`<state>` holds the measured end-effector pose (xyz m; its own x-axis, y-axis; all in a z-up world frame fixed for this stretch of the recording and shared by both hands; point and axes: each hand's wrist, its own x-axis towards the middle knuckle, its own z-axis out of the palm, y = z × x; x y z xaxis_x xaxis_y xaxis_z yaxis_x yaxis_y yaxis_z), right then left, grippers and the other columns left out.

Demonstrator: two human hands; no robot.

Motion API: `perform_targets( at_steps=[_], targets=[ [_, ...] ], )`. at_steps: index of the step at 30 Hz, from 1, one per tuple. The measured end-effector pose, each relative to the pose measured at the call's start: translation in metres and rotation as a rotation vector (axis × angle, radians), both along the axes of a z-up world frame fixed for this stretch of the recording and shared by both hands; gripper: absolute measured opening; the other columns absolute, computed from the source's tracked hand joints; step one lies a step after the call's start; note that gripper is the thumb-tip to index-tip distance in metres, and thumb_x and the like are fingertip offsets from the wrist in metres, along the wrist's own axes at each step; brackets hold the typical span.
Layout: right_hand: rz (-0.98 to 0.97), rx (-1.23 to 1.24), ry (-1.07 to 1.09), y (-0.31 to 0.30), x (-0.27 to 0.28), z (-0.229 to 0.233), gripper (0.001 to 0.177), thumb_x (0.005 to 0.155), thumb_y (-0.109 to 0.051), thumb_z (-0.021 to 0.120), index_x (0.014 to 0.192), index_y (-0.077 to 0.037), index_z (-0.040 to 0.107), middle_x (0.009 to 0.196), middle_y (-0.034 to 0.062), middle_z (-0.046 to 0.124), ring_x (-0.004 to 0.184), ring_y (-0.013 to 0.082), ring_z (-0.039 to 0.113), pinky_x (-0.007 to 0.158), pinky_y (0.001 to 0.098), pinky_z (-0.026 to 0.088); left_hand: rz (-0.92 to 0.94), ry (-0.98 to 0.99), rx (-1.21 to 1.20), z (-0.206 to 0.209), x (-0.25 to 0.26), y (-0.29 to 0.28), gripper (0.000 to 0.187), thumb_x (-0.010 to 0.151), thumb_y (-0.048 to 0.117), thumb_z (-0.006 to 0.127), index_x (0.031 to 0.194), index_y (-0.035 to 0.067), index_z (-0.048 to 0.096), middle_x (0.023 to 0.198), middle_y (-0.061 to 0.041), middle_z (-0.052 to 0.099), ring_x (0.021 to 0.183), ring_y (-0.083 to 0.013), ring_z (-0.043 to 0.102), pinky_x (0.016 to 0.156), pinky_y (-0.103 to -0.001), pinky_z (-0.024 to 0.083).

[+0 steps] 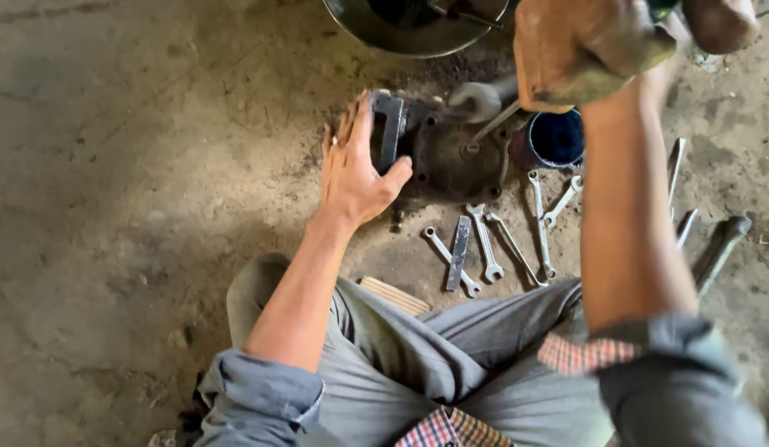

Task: The person disassembles a mechanical component on a workshop floor using wrenches and a screwdriver, handling various bolts and metal parts.

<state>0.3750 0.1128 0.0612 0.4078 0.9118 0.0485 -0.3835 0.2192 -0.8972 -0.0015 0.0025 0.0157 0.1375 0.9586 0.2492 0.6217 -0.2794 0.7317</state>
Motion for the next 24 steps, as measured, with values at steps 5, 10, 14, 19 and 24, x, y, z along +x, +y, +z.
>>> perform_targets(
  at_steps=[5, 10, 14, 19, 24],
  targets=[
    [-0.479, -0.133, 0.478, -0.169, -0.007, -0.034, 0.024, 0.097, -0.002, 0.059, 0.118, 0.003, 0.048, 0.099, 0.0176, 0.064, 0.095, 0.0302, 0.070, 0.104, 0.0544, 0.061, -0.052, 0.038, 0.178, 0.007, 0.005, 0.015, 0.085, 0.091, 0.039, 0.072, 0.162, 0.009, 0.036, 0.167, -0.019, 0.041, 0.160, -0.0359, 0.029, 0.132, -0.063, 0.013],
    [-0.422, -0.085, 0.824, -0.252, -0.068, -0.040, 0.038, 0.110, -0.011, 0.047, 0.138, 0.015, 0.042, 0.129, 0.0324, 0.064, 0.127, 0.0391, 0.066, 0.108, 0.0439, 0.053, -0.132, 0.040, 0.117, 0.017, 0.015, 0.010, 0.078, 0.089, 0.043, 0.072, 0.157, 0.014, 0.046, 0.163, -0.018, 0.044, 0.158, -0.0359, 0.027, 0.127, -0.063, 0.005],
    [-0.374, -0.126, 0.803, -0.253, -0.092, -0.056, 0.032, 0.104, -0.021, 0.044, 0.125, 0.003, 0.046, 0.127, 0.0209, 0.064, 0.121, 0.0350, 0.065, 0.109, 0.0490, 0.055, -0.235, 0.016, 0.117, 0.020, 0.013, 0.004, 0.074, 0.091, 0.048, 0.069, 0.156, 0.017, 0.050, 0.161, -0.018, 0.048, 0.159, -0.0351, 0.027, 0.131, -0.058, 0.009],
    [-0.340, -0.184, 0.727, -0.271, -0.109, -0.068, 0.024, 0.104, -0.014, 0.055, 0.117, 0.006, 0.056, 0.124, 0.0194, 0.068, 0.121, 0.0299, 0.067, 0.106, 0.0435, 0.054, -0.285, 0.167, 0.176, 0.027, 0.022, 0.001, 0.073, 0.092, 0.059, 0.067, 0.152, 0.021, 0.053, 0.156, -0.022, 0.048, 0.152, -0.0389, 0.031, 0.124, -0.058, 0.009],
    [-0.106, -0.378, 0.392, -0.309, -0.141, -0.074, 0.011, 0.102, -0.003, 0.066, 0.110, 0.002, 0.062, 0.102, 0.0144, 0.069, 0.092, 0.0262, 0.068, 0.086, 0.0391, 0.061, -0.284, 0.245, 0.185, 0.027, 0.023, 0.001, 0.066, 0.097, 0.062, 0.062, 0.150, 0.022, 0.058, 0.153, -0.021, 0.052, 0.152, -0.0392, 0.036, 0.127, -0.057, 0.012]
  ],
)
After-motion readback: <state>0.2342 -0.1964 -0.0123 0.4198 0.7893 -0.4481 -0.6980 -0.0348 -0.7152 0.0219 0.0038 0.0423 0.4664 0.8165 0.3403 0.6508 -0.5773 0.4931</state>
